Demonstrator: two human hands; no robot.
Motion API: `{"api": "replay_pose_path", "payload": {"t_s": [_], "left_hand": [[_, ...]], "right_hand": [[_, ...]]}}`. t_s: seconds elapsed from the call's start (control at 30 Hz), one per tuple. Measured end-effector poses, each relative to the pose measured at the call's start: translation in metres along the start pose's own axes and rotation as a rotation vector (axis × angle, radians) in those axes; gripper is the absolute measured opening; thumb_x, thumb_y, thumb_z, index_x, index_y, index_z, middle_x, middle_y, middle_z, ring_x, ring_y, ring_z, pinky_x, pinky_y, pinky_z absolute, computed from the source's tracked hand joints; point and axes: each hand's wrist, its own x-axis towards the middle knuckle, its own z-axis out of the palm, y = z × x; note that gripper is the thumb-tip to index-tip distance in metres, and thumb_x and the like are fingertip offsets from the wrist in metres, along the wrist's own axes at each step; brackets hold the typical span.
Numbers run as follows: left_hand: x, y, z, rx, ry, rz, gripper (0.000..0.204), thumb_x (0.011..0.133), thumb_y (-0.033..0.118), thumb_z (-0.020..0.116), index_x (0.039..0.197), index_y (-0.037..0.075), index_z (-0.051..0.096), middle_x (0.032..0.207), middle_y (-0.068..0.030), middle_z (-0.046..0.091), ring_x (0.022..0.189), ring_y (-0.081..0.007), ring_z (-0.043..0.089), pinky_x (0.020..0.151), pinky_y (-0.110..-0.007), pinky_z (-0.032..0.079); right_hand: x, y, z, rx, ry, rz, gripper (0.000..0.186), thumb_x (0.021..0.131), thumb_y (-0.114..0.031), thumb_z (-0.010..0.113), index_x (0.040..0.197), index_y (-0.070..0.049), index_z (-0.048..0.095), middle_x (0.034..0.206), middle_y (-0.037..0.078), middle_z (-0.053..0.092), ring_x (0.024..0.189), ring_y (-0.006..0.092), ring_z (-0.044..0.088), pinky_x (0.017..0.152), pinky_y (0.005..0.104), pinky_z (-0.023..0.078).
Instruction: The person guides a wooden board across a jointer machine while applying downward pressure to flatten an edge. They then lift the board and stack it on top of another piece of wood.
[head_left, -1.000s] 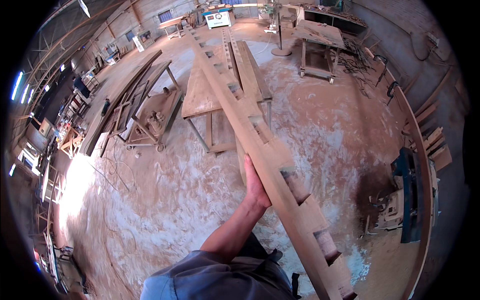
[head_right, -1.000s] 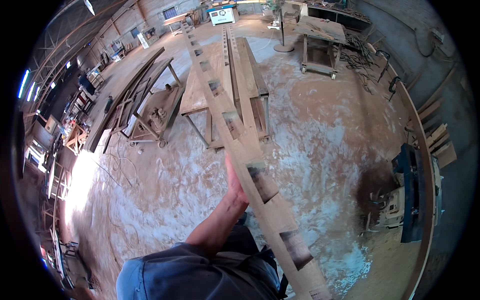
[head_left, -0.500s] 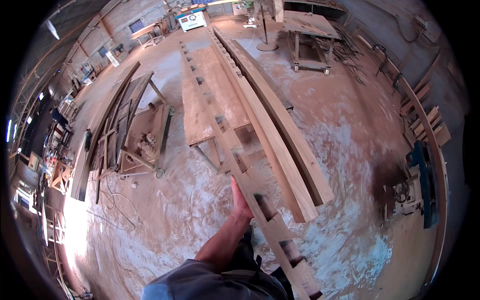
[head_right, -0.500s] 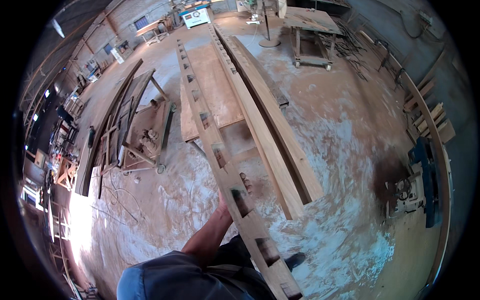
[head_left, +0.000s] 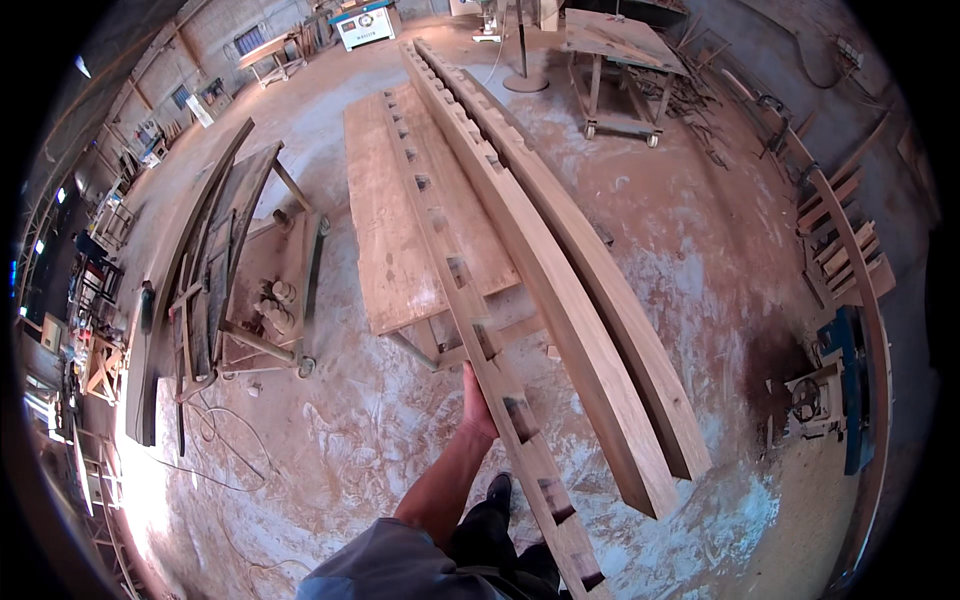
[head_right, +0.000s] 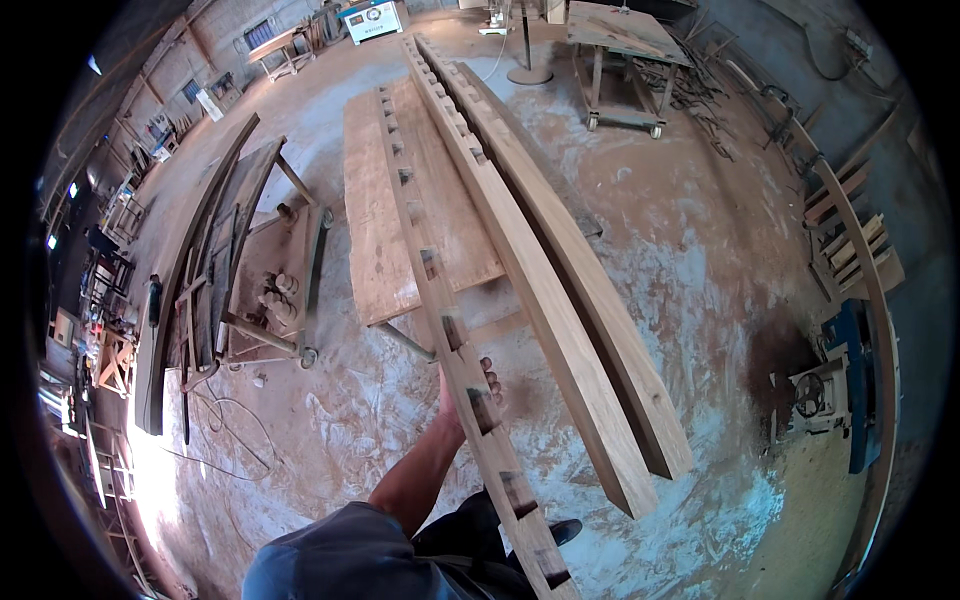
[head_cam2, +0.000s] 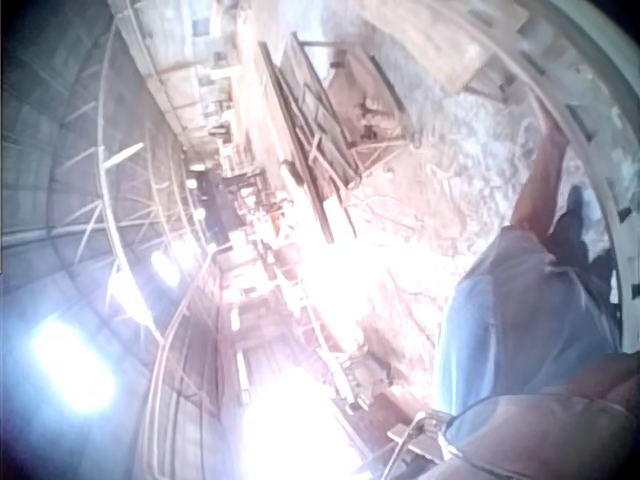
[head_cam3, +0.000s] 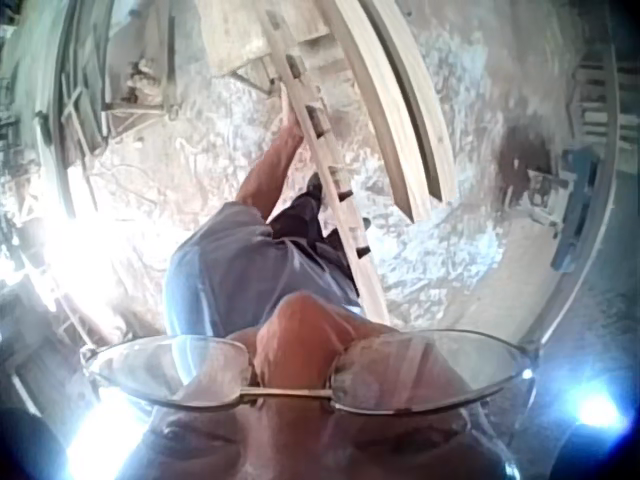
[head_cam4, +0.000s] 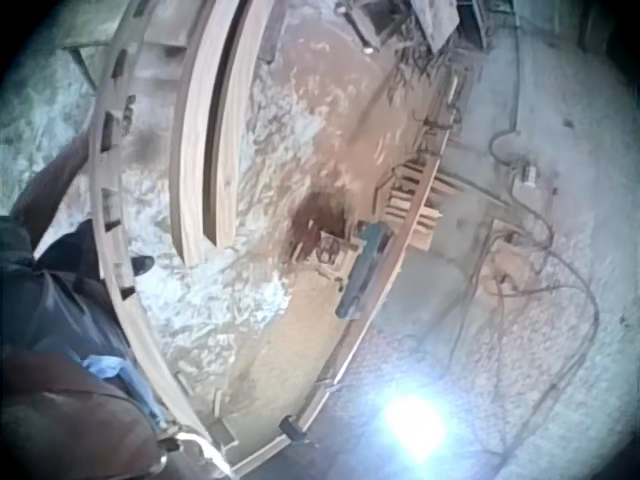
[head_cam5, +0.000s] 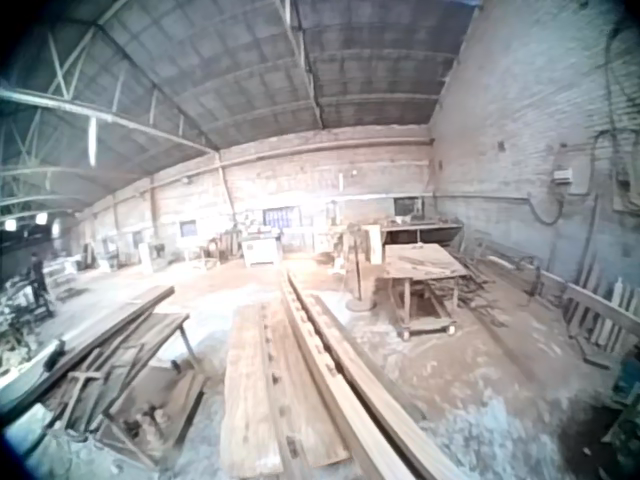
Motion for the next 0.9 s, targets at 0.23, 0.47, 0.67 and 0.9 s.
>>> {"api": "replay_pose_path", "payload": {"t_s": [0.23, 0.47, 0.67, 0.9], "left_hand": [[0.105, 0.092, -0.032, 0.126, -0.194, 0.067, 0.065, 0.090, 0.068, 0.039, 0.106, 0.008, 0.059, 0.087, -0.0088, 0.063, 0.078, -0.0278, 0.063, 0.069, -0.043, 0.054], [0.099, 0.075, -0.072, 0.494, -0.191, 0.158, 0.088, 0.094, 0.074, 0.027, 0.146, 0.003, 0.039, 0.139, -0.0181, 0.053, 0.118, -0.0306, 0.057, 0.088, -0.043, 0.051], [-0.016, -0.037, -0.125, 0.488, 0.031, -0.390, 0.090, 0.095, 0.074, 0.020, 0.144, 0.001, 0.038, 0.142, -0.0194, 0.049, 0.122, -0.0323, 0.056, 0.103, -0.048, 0.045], [-0.048, -0.091, -0.116, 0.264, -0.006, -0.417, 0.089, 0.095, 0.074, 0.017, 0.148, 0.005, 0.035, 0.147, -0.0146, 0.046, 0.134, -0.0328, 0.046, 0.112, -0.050, 0.033]], "right_hand": [[-0.039, 0.002, -0.063, -0.047, 0.159, 0.027, 0.052, 0.091, -0.048, 0.062, 0.109, 0.000, 0.066, 0.091, 0.018, 0.069, 0.078, 0.0293, 0.068, 0.065, 0.0388, 0.057], [-0.144, 0.010, -0.209, -0.231, 0.209, -0.141, 0.052, 0.096, -0.048, 0.049, 0.105, 0.000, 0.065, 0.083, 0.016, 0.068, 0.067, 0.0282, 0.066, 0.054, 0.0370, 0.055], [-0.149, -0.049, -0.037, -0.004, 0.107, 0.144, 0.052, 0.090, -0.037, 0.062, 0.114, 0.008, 0.051, 0.094, 0.021, 0.058, 0.085, 0.0368, 0.059, 0.064, 0.0448, 0.050], [-0.100, -0.051, 0.027, -0.030, -0.316, 0.239, 0.041, 0.104, -0.034, 0.031, 0.134, -0.008, 0.043, 0.116, 0.020, 0.059, 0.093, 0.0412, 0.065, 0.076, 0.0538, 0.057]]}}
